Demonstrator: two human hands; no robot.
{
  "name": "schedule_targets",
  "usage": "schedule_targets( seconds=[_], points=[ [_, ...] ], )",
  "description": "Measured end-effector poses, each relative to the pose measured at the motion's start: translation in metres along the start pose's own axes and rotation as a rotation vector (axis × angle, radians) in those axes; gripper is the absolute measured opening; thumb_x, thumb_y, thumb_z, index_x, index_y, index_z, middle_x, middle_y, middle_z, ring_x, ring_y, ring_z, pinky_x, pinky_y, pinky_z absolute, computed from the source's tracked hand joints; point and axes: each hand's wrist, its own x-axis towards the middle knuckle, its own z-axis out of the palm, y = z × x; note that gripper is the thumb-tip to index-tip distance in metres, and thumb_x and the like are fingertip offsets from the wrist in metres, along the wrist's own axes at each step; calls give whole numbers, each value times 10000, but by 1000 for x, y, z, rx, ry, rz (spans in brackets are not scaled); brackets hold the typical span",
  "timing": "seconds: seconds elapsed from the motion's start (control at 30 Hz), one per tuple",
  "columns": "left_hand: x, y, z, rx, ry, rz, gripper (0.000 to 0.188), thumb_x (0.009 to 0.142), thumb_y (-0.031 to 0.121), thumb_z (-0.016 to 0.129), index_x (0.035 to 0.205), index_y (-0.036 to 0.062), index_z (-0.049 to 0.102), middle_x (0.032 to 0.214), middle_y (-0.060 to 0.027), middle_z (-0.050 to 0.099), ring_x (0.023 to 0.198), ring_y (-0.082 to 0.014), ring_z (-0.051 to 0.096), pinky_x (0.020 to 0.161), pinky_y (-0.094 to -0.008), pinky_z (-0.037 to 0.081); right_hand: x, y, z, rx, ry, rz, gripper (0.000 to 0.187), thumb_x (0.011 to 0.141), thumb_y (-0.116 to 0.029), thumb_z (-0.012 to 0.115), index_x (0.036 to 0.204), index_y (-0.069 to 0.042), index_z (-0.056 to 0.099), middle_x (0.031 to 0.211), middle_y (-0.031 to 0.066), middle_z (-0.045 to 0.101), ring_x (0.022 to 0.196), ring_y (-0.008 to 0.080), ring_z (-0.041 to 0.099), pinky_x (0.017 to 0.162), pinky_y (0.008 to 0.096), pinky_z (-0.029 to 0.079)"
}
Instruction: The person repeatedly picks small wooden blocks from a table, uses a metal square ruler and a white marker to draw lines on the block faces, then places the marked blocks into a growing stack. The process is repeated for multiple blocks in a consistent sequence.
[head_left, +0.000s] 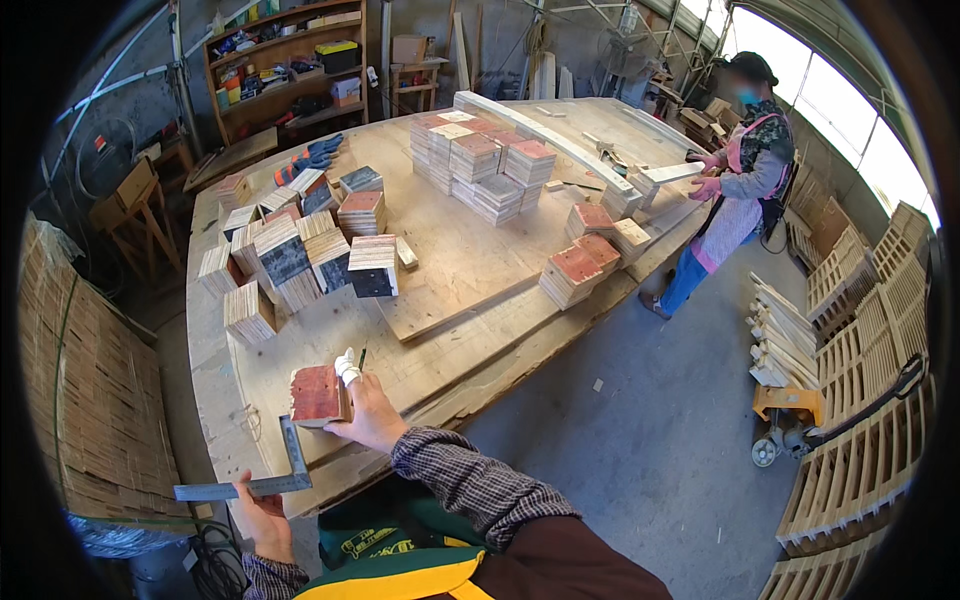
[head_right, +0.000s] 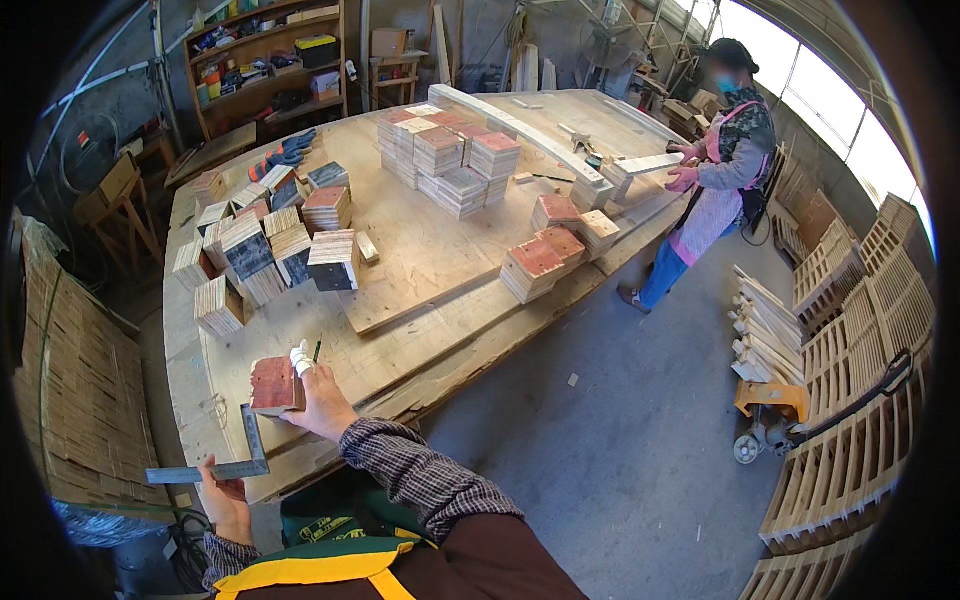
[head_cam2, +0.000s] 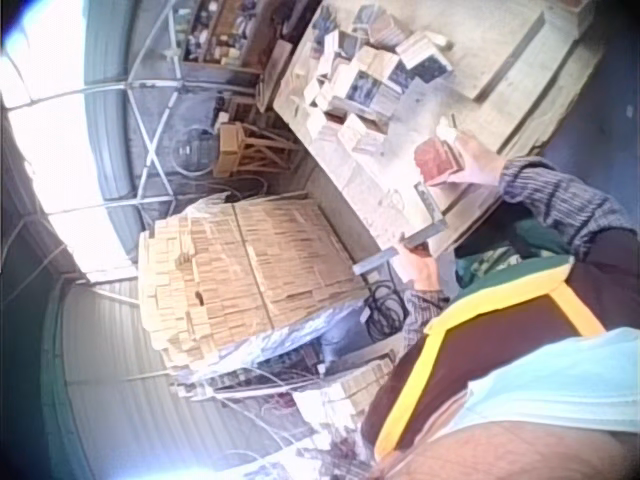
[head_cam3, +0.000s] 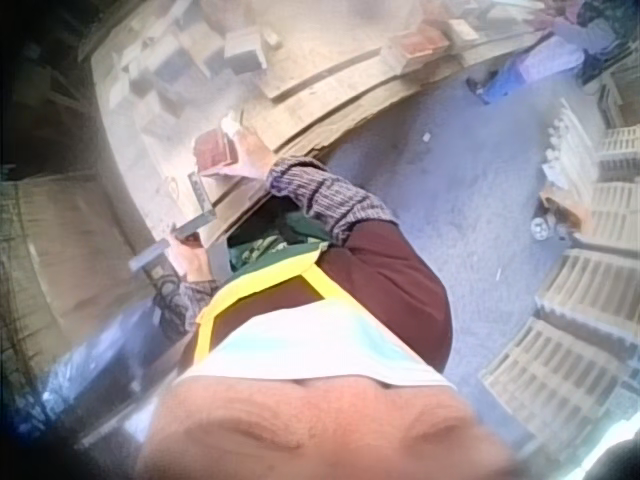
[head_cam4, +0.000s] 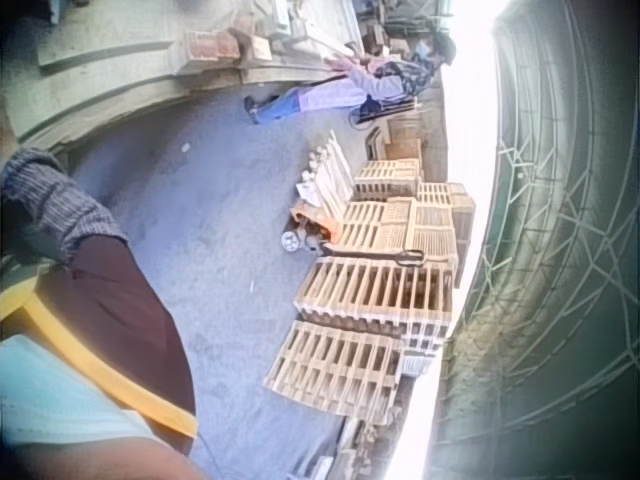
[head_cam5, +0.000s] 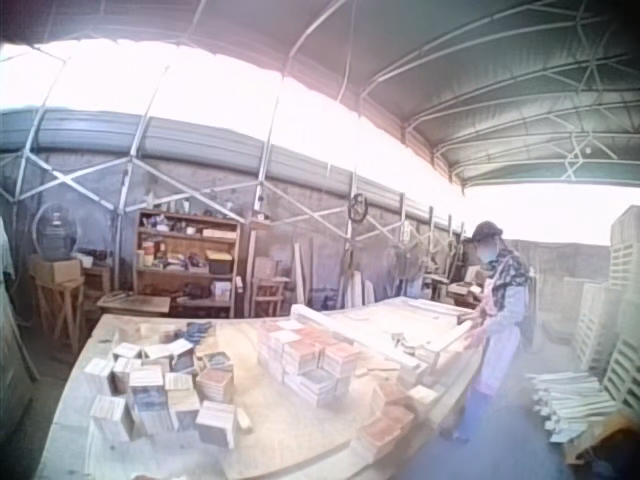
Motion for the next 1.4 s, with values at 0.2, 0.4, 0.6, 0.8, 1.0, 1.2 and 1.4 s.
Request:
schedule_targets(
  seconds=[0.2,0.4,0.6,0.8,1.0,1.2,1.4],
  points=[
    [10,-9,-2,-97,100,-82,335,1032,425,416,1185,182,588,927,15,633,800,-115,594,643,-251,473,12,11,1,67,12,-50,1142,581,-262,912,1453,56,246,1330,246,442,1193,403,448,1061,436,373],
    [21,-15,-19,-141,83,-69,351,1037,418,398,1206,171,581,934,13,632,781,-133,626,589,-253,512,7,13,-22,207,131,141,1095,603,-273,914,1436,30,271,1284,224,433,1186,362,451,1042,433,384],
    [29,-20,-33,-62,34,-64,369,1018,453,439,1213,167,566,1016,29,623,876,-122,613,667,-242,508,17,55,-154,55,415,193,977,655,-352,893,1360,38,340,1216,174,451,1165,311,458,1026,424,402],
    [26,-20,-29,-71,65,-66,377,1023,439,433,1225,146,556,1047,-4,622,911,-139,610,713,-250,499,51,99,-327,-395,768,198,938,669,-350,879,1334,66,365,1228,217,493,1161,341,493,1052,421,389],
    [20,-20,-20,-126,82,-73,375,1023,426,441,1235,139,556,1141,-30,635,995,-174,621,798,-279,519,74,131,-433,-437,994,251,757,675,-325,888,1180,49,466,1090,157,609,971,224,612,832,334,513],
    [18,-17,-20,-84,103,-94,370,1024,416,442,1229,131,559,1171,-60,628,1045,-198,619,882,-310,520,102,161,-435,-526,886,409,941,631,-394,890,1293,82,420,1211,237,544,1130,327,557,970,387,466],
    [18,-15,-24,-58,-2,-68,373,1016,396,472,1190,83,577,1228,-105,609,1135,-241,584,992,-381,479,147,206,-377,-611,758,480,1006,625,-408,871,1340,87,366,1319,274,471,1238,384,455,1062,426,387]
  ],
)
